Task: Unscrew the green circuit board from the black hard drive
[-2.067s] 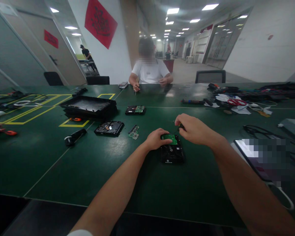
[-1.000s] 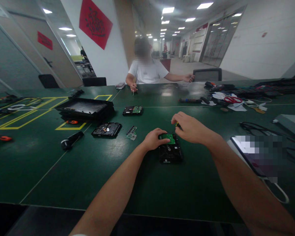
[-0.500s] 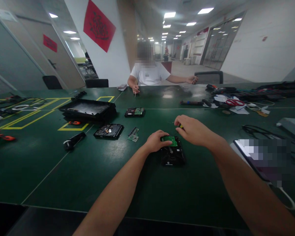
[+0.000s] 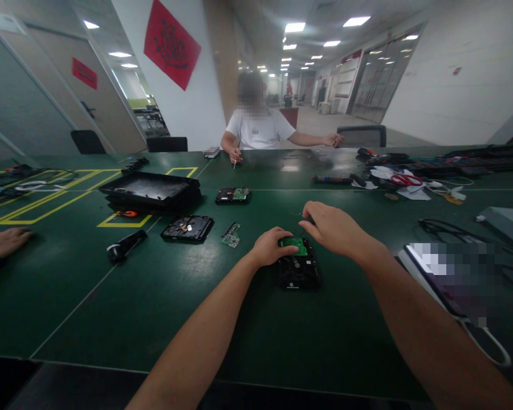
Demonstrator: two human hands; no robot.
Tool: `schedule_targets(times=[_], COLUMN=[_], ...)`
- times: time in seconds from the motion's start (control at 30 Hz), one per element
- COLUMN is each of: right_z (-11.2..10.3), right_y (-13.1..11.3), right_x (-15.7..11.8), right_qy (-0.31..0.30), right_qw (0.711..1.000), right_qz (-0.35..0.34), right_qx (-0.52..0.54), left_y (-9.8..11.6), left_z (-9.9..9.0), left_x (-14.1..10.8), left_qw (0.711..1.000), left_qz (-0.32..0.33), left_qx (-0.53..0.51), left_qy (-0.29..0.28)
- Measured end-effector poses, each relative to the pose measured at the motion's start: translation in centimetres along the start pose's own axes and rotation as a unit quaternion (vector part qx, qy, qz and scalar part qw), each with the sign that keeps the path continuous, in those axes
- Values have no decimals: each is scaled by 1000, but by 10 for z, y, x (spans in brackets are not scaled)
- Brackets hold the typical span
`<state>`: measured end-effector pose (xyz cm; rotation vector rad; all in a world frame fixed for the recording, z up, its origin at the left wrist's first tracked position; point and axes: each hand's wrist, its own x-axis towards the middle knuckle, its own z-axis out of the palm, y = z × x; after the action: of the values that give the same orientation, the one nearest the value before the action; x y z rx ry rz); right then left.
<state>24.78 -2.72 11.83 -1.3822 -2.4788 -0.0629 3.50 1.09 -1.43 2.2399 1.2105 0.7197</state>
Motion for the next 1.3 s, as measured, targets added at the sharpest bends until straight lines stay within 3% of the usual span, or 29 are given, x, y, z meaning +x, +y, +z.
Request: schedule_targets(times=[0.27, 0.4, 0.57, 0.8, 0.93, 1.13, 1.3], right_z=[9, 24, 50, 74, 79, 87, 93], right_y=[4, 4, -7, -11, -6, 0, 3], right_x=[6, 6, -13, -23, -25, -33, -31], right_qy=[34, 102, 175, 221, 233, 240, 286], right_qw=[993, 983, 966, 958, 956, 940, 931], right_qz=[-14, 46, 52, 84, 79, 50, 70], right_qx=[108, 149, 183, 162, 157, 236, 214], left_y=[1, 1, -1, 0, 1, 0, -3], left_z=[-1, -2, -1, -1, -2, -1, 1], left_x=[0, 0, 2, 1, 1, 1, 2], left_qw=[1000, 1000, 1000, 1000, 1000, 1000, 1000], left_qz=[-3, -4, 1, 3, 7, 6, 13], left_qx=[-8, -1, -1, 9, 16, 12, 16], left_qy=[-1, -7, -9, -6, -9, -11, -10])
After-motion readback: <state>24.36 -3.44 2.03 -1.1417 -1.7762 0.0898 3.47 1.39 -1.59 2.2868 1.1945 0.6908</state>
